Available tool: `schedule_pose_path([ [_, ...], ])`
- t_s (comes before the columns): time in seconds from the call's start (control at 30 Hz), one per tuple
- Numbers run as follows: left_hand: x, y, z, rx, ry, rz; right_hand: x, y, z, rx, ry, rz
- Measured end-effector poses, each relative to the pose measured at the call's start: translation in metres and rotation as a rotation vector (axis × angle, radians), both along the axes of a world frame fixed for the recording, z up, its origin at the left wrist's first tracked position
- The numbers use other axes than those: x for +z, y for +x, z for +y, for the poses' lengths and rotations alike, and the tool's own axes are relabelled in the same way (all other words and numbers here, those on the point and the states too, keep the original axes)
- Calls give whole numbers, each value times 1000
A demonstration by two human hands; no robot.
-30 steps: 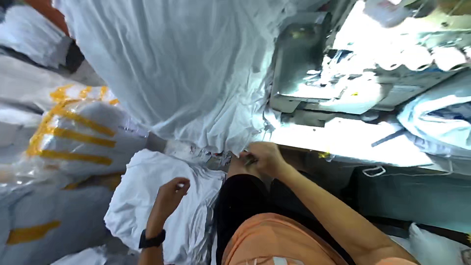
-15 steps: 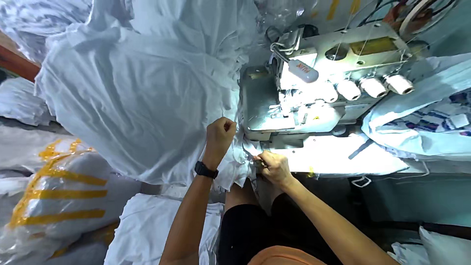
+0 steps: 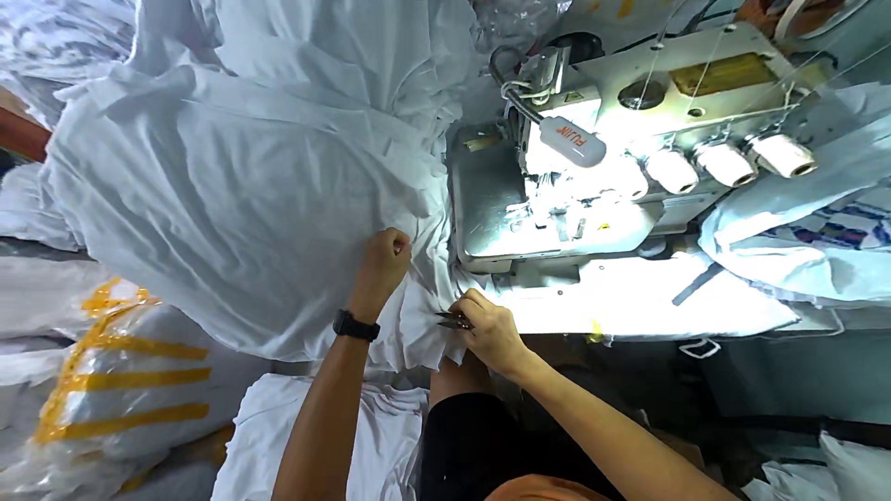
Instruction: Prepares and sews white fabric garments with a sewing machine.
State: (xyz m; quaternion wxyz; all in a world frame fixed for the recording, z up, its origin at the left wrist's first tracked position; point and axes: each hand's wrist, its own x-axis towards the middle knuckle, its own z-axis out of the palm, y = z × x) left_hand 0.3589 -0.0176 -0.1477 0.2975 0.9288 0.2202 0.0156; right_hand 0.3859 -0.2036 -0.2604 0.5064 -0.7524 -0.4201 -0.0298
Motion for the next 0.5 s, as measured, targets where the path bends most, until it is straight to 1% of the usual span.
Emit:
schedule_pose_path([
  [0.07, 4, -6, -11, -43, 52, -143, -3, -3, -2, 4, -4, -30],
  [0.13, 6, 0, -21, -148, 110, -240, -3, -4, 0, -9, 11, -123],
  [0.2, 1, 9, -25, -245, 204, -241, 4, -6, 1, -19, 15, -205],
  [0.27, -4, 16, -27, -239, 291, -77, 15, -12, 2, -17, 7, -229],
  [0.33, 2, 24, -31, -182, 301, 181, 25, -17, 2, 2, 19, -188],
  [0.43, 27, 39, -30, -157, 191, 464, 30, -17, 4, 90, 149, -78],
  [0.5, 29, 43, -26, -194, 134, 570, 34, -17, 6, 155, 231, 25],
])
